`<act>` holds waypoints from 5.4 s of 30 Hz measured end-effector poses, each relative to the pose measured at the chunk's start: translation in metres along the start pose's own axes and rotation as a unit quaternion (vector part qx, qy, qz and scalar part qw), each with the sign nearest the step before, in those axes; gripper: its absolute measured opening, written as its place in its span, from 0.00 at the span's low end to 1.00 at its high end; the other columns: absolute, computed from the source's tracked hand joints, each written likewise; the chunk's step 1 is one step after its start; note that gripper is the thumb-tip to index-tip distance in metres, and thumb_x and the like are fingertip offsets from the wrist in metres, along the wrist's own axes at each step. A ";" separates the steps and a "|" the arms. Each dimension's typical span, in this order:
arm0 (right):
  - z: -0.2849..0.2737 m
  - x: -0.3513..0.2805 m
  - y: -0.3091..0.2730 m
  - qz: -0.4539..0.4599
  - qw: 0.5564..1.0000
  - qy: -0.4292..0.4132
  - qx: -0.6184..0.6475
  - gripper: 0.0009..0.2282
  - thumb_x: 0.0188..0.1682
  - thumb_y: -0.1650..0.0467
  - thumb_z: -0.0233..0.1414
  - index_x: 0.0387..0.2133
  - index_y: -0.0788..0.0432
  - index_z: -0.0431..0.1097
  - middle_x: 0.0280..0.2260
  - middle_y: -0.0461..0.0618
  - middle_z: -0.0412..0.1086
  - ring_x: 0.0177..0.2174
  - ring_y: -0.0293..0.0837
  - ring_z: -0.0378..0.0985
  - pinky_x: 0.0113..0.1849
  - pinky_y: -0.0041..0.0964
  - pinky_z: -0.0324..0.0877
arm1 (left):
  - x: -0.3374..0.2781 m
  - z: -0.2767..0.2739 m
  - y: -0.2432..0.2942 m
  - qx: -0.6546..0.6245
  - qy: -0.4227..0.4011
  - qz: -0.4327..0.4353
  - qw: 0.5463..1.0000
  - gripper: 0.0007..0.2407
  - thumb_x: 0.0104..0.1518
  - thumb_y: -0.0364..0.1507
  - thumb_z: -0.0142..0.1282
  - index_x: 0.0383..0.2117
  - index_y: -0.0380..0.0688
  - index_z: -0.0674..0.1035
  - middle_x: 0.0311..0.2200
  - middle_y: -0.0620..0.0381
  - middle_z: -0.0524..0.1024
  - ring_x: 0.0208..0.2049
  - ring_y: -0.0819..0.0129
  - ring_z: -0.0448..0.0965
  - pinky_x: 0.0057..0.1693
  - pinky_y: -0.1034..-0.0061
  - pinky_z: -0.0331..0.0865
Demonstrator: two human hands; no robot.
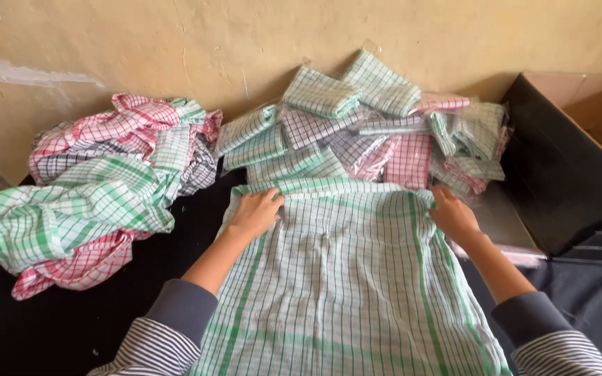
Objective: Folding checkered napkins and placing them into individual plastic bags for packaging.
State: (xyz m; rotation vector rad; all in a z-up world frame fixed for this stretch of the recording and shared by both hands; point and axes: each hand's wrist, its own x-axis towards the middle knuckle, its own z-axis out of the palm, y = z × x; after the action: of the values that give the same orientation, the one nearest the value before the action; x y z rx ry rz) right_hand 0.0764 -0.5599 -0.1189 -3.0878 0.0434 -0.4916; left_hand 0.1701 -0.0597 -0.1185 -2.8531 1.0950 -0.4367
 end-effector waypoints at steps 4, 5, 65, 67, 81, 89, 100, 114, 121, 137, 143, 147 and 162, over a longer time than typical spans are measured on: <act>-0.006 0.005 -0.016 0.052 0.997 -0.059 -0.018 0.25 0.48 0.66 0.56 0.61 0.54 0.63 0.48 0.57 0.72 0.42 0.64 0.82 0.42 0.58 0.81 | 0.009 0.017 -0.015 -0.065 0.039 -0.052 0.996 0.11 0.61 0.28 0.55 0.48 0.48 0.73 0.43 0.51 0.80 0.35 0.60 0.85 0.40 0.64 0.79; -0.018 0.002 -0.029 0.075 0.994 -0.085 -0.013 0.21 0.50 0.68 0.54 0.58 0.53 0.66 0.42 0.56 0.76 0.41 0.64 0.83 0.42 0.58 0.81 | 0.008 0.016 -0.018 -0.120 0.046 -0.085 0.988 0.09 0.62 0.25 0.52 0.47 0.49 0.74 0.41 0.51 0.81 0.32 0.60 0.85 0.38 0.64 0.79; -0.098 -0.343 0.005 -0.204 0.893 -0.274 0.292 0.26 0.54 0.58 0.35 0.61 0.51 0.71 0.64 0.42 0.68 0.66 0.44 0.59 0.64 0.49 0.47 | -0.300 -0.113 0.042 -0.317 -0.210 -0.067 0.922 0.14 0.58 0.27 0.48 0.44 0.56 0.85 0.47 0.71 0.86 0.64 0.65 0.68 0.67 0.69 0.64; -0.114 -0.342 0.008 -0.116 0.887 -0.336 0.295 0.24 0.52 0.66 0.38 0.60 0.46 0.73 0.64 0.37 0.70 0.66 0.40 0.60 0.66 0.49 0.46 | -0.300 -0.132 0.046 -0.325 -0.253 -0.088 0.907 0.12 0.56 0.27 0.50 0.40 0.56 0.86 0.40 0.73 0.85 0.46 0.74 0.75 0.53 0.77 0.68; -0.108 -0.207 0.011 0.207 0.941 -0.090 0.251 0.17 0.43 0.67 0.64 0.47 0.57 0.81 0.34 0.49 0.81 0.25 0.42 0.71 0.33 0.34 0.66 | -0.211 -0.106 -0.008 -0.512 -0.057 -0.197 0.834 0.09 0.60 0.33 0.53 0.40 0.47 0.84 0.29 0.64 0.79 0.26 0.77 0.72 0.35 0.81 0.66; -0.039 -0.151 0.005 0.215 0.923 -0.012 0.320 0.19 0.45 0.64 0.63 0.42 0.68 0.76 0.38 0.54 0.77 0.42 0.47 0.78 0.45 0.39 0.69 | -0.170 -0.036 -0.030 -0.430 0.065 -0.261 0.862 0.13 0.60 0.33 0.56 0.50 0.47 0.81 0.41 0.54 0.83 0.36 0.70 0.81 0.43 0.77 0.74; -0.063 -0.166 -0.034 0.217 0.961 0.032 0.169 0.22 0.49 0.60 0.57 0.55 0.56 0.71 0.47 0.55 0.73 0.40 0.52 0.79 0.39 0.50 0.72 | -0.159 -0.063 -0.004 -0.296 0.162 -0.180 0.924 0.18 0.61 0.33 0.56 0.56 0.41 0.75 0.50 0.47 0.78 0.49 0.58 0.78 0.56 0.64 0.72; -0.051 -0.170 -0.209 -0.199 0.977 -0.013 0.070 0.18 0.56 0.60 0.47 0.58 0.47 0.68 0.58 0.53 0.67 0.61 0.59 0.64 0.55 0.57 0.66 | -0.143 -0.129 0.163 -0.278 -0.170 0.075 0.943 0.24 0.67 0.45 0.28 0.58 0.49 0.75 0.69 0.43 0.58 0.71 0.42 0.49 0.65 0.27 0.36; -0.030 -0.155 -0.123 -0.030 0.996 -0.057 0.055 0.20 0.58 0.59 0.39 0.63 0.41 0.61 0.64 0.51 0.58 0.63 0.54 0.57 0.61 0.58 0.53 | -0.149 -0.076 0.063 -0.271 -0.006 0.001 0.963 0.16 0.65 0.29 0.46 0.59 0.47 0.73 0.58 0.41 0.70 0.64 0.49 0.64 0.68 0.47 0.53; 0.048 -0.117 -0.037 0.079 0.988 0.136 0.010 0.05 0.51 0.60 0.58 0.33 0.43 0.76 0.34 0.41 0.70 0.42 0.46 0.76 0.41 0.43 0.75 | -0.121 0.036 -0.012 -0.057 0.152 -0.114 0.980 0.02 0.58 0.36 0.58 0.32 0.61 0.81 0.35 0.70 0.79 0.50 0.66 0.77 0.60 0.58 0.66; -0.020 -0.132 -0.133 -0.022 0.985 0.159 0.071 0.06 0.50 0.70 0.57 0.39 0.52 0.77 0.41 0.51 0.73 0.48 0.51 0.77 0.48 0.45 0.73 | -0.119 -0.069 0.096 -0.172 0.161 -0.081 0.969 0.08 0.61 0.27 0.53 0.39 0.42 0.84 0.45 0.46 0.80 0.57 0.45 0.73 0.62 0.43 0.60; 0.005 -0.136 -0.210 -0.272 0.923 0.245 0.118 0.05 0.49 0.74 0.53 0.34 0.58 0.78 0.39 0.58 0.74 0.52 0.60 0.73 0.48 0.49 0.71 | -0.115 -0.082 0.182 -0.265 0.102 0.026 0.958 0.11 0.65 0.28 0.46 0.46 0.40 0.82 0.52 0.41 0.76 0.61 0.42 0.68 0.64 0.38 0.55; -0.032 -0.165 -0.055 0.098 0.975 -0.202 -0.003 0.27 0.57 0.46 0.29 0.71 0.25 0.40 0.74 0.35 0.34 0.71 0.46 0.33 0.67 0.58 0.36 | -0.177 -0.059 0.036 -0.157 -0.112 -0.157 0.969 0.29 0.65 0.55 0.27 0.69 0.58 0.61 0.72 0.47 0.50 0.73 0.50 0.47 0.71 0.43 0.34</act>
State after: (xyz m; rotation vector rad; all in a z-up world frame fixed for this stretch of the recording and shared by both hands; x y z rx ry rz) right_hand -0.0893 -0.5005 -0.1384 -3.0742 0.3375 0.1452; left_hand 0.0049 0.0338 -0.1100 -3.2625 0.7299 0.0595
